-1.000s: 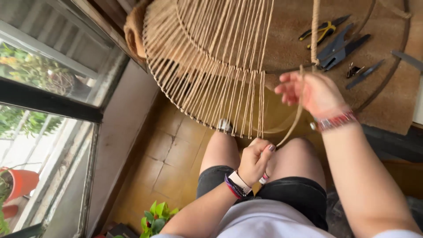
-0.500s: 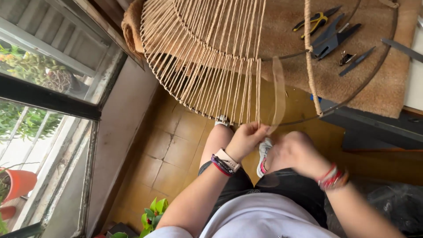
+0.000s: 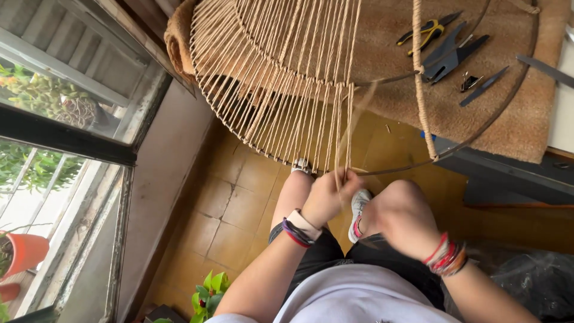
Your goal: Weaving thin strands of material onto a circular wooden frame to create a furniture piece
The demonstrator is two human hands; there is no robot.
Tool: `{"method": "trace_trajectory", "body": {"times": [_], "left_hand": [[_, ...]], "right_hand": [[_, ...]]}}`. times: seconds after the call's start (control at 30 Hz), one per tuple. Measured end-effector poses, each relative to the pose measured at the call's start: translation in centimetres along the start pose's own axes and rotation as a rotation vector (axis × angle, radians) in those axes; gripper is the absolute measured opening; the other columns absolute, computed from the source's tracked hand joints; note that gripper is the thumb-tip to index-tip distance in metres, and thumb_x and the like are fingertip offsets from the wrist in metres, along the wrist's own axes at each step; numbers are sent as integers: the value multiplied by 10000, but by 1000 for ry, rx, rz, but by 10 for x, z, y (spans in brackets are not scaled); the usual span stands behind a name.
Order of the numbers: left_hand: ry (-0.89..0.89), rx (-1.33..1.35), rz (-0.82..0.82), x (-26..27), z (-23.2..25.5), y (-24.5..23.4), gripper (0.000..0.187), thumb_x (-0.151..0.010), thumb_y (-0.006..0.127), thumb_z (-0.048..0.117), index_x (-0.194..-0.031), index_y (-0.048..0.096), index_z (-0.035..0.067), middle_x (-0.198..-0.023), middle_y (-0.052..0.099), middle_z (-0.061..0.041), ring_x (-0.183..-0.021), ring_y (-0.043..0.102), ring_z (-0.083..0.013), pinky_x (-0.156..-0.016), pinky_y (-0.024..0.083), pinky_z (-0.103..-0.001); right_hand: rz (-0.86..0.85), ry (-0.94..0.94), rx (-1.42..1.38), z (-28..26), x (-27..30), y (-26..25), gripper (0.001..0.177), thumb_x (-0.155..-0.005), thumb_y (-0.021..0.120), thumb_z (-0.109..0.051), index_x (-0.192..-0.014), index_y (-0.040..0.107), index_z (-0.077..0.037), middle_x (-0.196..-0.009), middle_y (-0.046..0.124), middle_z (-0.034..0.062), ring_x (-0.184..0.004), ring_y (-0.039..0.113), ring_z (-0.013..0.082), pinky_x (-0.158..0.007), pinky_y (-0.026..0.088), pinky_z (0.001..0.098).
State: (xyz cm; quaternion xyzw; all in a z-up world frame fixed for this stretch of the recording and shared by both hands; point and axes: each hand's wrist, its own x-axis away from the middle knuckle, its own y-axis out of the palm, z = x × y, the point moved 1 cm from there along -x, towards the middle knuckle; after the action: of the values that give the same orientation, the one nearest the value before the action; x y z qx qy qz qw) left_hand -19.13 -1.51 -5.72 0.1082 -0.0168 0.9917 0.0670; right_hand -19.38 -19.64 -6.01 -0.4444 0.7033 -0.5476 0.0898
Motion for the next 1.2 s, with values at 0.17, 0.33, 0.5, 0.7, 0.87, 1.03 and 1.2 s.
{"method": "trace_trajectory", "body": {"times": [0.17, 0.33, 0.5, 0.7, 0.87, 1.03, 1.2], "left_hand": [[159, -797, 269, 0, -15, 7, 146, -928, 573, 274, -1006, 513, 166, -674, 686, -76, -544, 639, -430, -484, 487, -561], [140, -420, 224, 7, 5, 6, 203, -972, 415, 162, -1017, 612, 178, -726, 763, 46, -690, 737, -283, -664, 529, -430], [150, -423, 231, 7, 0, 5, 199, -971, 401, 149, -981, 599, 169, -756, 753, 66, -686, 728, -266, -659, 523, -419], [151, -353, 220, 4, 1, 8, 198, -994, 415, 180, -957, 608, 157, -763, 759, 73, -720, 742, -206, -692, 543, -370], [-15, -31, 157, -6, -21, 15, 248, -1037, 486, 260, -1013, 733, 267, -829, 753, -11, -914, 712, -229, -891, 545, -426], [-130, 469, 88, -6, -16, -4, 376, -1048, 515, 333, -886, 730, 70, -469, 462, 9, -392, 353, -23, -378, 312, -145], [-70, -826, 245, -2, -2, -6, 379, -788, 742, 556, -909, 581, 235, -728, 724, -36, -761, 746, -294, -690, 584, -406]], "right_hand": [[473, -123, -1682, -11, 23, -101, 651, -906, 489, -181, -1500, 391, 67, -1315, 607, 358, -1217, 610, 429, -1084, 445, 484], [401, -312, -2140, 15, 21, -98, 621, -1078, 575, -367, -1484, 452, 86, -1024, 774, 219, -593, 668, 181, -488, 451, 257], [767, -74, -1667, 6, 37, -109, 529, -1044, 505, -404, -1417, 513, -28, -695, 609, 111, -347, 328, 83, -369, 202, 202], [1033, -49, -666, 3, 38, -119, 387, -1049, 435, -57, -1426, 352, -96, -1269, 580, 266, -862, 603, 268, -701, 483, 293], [605, -487, -355, 0, 13, -75, 225, -927, 573, -127, -985, 790, -111, -1116, 749, 84, -991, 684, 259, -933, 523, 384], [151, -367, -653, 23, 2, -57, 324, -919, 500, -89, -1167, 709, -69, -1150, 719, 159, -1051, 667, 356, -944, 526, 517], [411, -167, -1364, 43, 3, -72, 509, -970, 441, -87, -1455, 512, 51, -1176, 667, 213, -1082, 645, 272, -962, 511, 435]]}}
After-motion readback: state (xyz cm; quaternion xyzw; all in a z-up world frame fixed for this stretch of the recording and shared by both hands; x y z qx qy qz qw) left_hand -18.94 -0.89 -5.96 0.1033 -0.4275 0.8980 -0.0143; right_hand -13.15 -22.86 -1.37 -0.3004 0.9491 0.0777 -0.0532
